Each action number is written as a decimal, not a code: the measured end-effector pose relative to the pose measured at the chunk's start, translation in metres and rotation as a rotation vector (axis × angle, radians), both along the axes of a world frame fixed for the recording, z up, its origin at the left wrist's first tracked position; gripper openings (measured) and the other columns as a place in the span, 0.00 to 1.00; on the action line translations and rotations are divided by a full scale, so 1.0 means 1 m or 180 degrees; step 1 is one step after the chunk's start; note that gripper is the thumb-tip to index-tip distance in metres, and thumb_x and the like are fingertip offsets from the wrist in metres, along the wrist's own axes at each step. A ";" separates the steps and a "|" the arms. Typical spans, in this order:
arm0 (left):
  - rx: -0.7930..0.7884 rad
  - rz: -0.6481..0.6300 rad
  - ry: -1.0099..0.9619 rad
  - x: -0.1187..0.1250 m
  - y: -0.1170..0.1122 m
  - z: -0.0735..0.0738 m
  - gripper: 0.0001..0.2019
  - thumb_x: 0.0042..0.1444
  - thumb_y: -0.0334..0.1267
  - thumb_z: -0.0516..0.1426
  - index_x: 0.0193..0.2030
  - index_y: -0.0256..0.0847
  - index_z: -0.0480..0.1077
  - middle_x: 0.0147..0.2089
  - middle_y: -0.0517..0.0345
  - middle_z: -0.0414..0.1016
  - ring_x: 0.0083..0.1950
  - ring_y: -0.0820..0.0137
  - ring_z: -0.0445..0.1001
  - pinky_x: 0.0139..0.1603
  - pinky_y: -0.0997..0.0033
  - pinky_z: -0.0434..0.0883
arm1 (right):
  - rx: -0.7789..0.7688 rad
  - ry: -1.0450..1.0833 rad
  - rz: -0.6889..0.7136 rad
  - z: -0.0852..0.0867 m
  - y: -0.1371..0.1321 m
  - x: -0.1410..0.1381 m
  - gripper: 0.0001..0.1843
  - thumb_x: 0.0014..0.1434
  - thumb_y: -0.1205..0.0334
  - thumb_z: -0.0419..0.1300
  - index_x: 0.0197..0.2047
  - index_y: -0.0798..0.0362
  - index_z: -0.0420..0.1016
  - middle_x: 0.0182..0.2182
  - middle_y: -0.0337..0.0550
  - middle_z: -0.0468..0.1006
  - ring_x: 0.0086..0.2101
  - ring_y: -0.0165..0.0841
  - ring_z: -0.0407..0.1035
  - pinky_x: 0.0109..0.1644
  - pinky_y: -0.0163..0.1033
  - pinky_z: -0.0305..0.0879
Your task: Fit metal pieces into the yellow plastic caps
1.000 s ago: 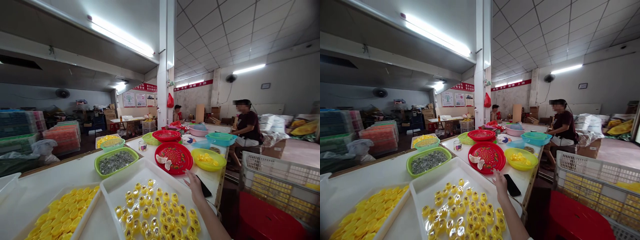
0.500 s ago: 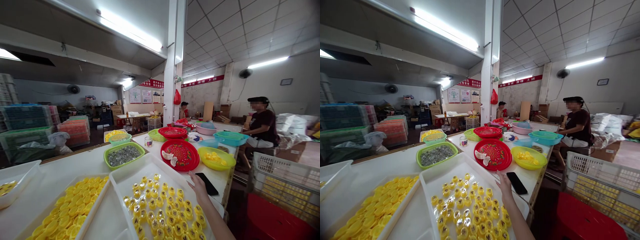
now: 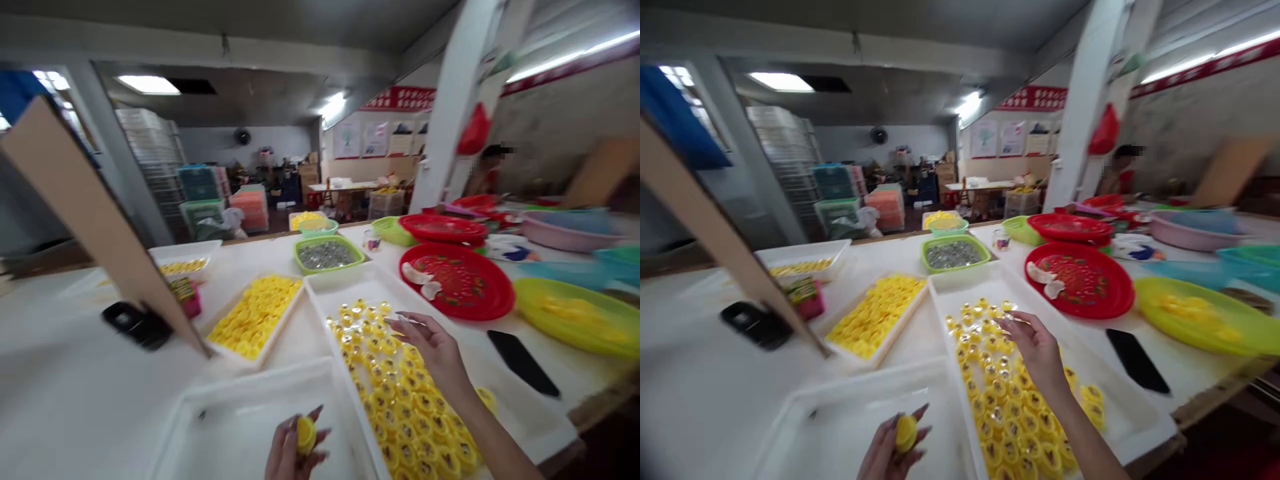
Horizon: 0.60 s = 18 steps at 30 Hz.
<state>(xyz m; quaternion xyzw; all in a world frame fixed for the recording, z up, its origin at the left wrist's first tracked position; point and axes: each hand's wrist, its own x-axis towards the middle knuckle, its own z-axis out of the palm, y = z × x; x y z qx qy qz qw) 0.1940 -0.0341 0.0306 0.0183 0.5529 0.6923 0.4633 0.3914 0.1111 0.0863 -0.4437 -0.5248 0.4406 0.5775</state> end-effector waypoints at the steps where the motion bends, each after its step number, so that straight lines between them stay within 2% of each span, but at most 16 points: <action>1: 0.0250 -0.0141 -0.0190 0.000 -0.002 0.000 0.23 0.39 0.54 0.66 0.35 0.41 0.69 0.43 0.45 0.80 0.43 0.53 0.79 0.42 0.59 0.74 | 0.0017 -0.0321 0.0267 -0.004 -0.009 -0.012 0.24 0.49 0.45 0.65 0.43 0.53 0.72 0.38 0.50 0.81 0.41 0.43 0.76 0.42 0.44 0.75; 3: 0.0722 -0.0427 -0.0533 0.001 -0.006 0.002 0.24 0.39 0.50 0.68 0.40 0.40 0.67 0.46 0.43 0.79 0.49 0.56 0.77 0.53 0.60 0.70 | 0.0262 -0.1142 0.0855 -0.016 -0.033 -0.036 0.20 0.53 0.49 0.63 0.45 0.51 0.73 0.41 0.48 0.81 0.42 0.41 0.76 0.45 0.43 0.75; 5: 0.0965 -0.0559 -0.0731 0.002 -0.009 0.007 0.26 0.43 0.46 0.67 0.47 0.39 0.66 0.48 0.44 0.78 0.53 0.60 0.75 0.59 0.62 0.65 | 0.0886 -0.1860 0.1264 -0.029 -0.057 -0.054 0.17 0.57 0.53 0.60 0.48 0.49 0.74 0.45 0.46 0.79 0.44 0.40 0.75 0.49 0.43 0.74; 7: 0.1015 -0.0520 -0.0861 0.005 -0.011 0.010 0.26 0.47 0.46 0.65 0.50 0.39 0.66 0.48 0.46 0.78 0.51 0.64 0.75 0.59 0.63 0.65 | 0.1629 -0.2276 0.1432 -0.041 -0.075 -0.066 0.17 0.59 0.56 0.57 0.51 0.49 0.73 0.48 0.46 0.78 0.46 0.39 0.74 0.51 0.42 0.73; 10: 0.1052 -0.0408 -0.0995 0.010 -0.013 0.008 0.25 0.49 0.52 0.62 0.50 0.39 0.67 0.45 0.49 0.78 0.47 0.66 0.76 0.56 0.65 0.66 | 0.2431 -0.2511 0.1337 -0.052 -0.083 -0.075 0.17 0.61 0.60 0.56 0.53 0.50 0.73 0.50 0.46 0.76 0.48 0.39 0.73 0.51 0.42 0.73; 13: 0.1035 -0.0393 -0.0907 0.012 -0.013 0.001 0.28 0.47 0.56 0.62 0.48 0.38 0.68 0.41 0.50 0.78 0.45 0.66 0.76 0.56 0.64 0.66 | 0.2689 -0.2472 0.1141 -0.056 -0.081 -0.077 0.19 0.60 0.62 0.57 0.55 0.49 0.71 0.49 0.44 0.77 0.46 0.38 0.74 0.47 0.40 0.76; 18: 0.0937 -0.0404 -0.0723 0.011 -0.013 -0.002 0.30 0.46 0.62 0.59 0.47 0.38 0.69 0.38 0.50 0.78 0.42 0.65 0.75 0.54 0.63 0.65 | 0.2656 -0.2326 0.1164 -0.055 -0.080 -0.076 0.20 0.61 0.61 0.57 0.57 0.46 0.70 0.48 0.43 0.78 0.44 0.39 0.75 0.44 0.40 0.77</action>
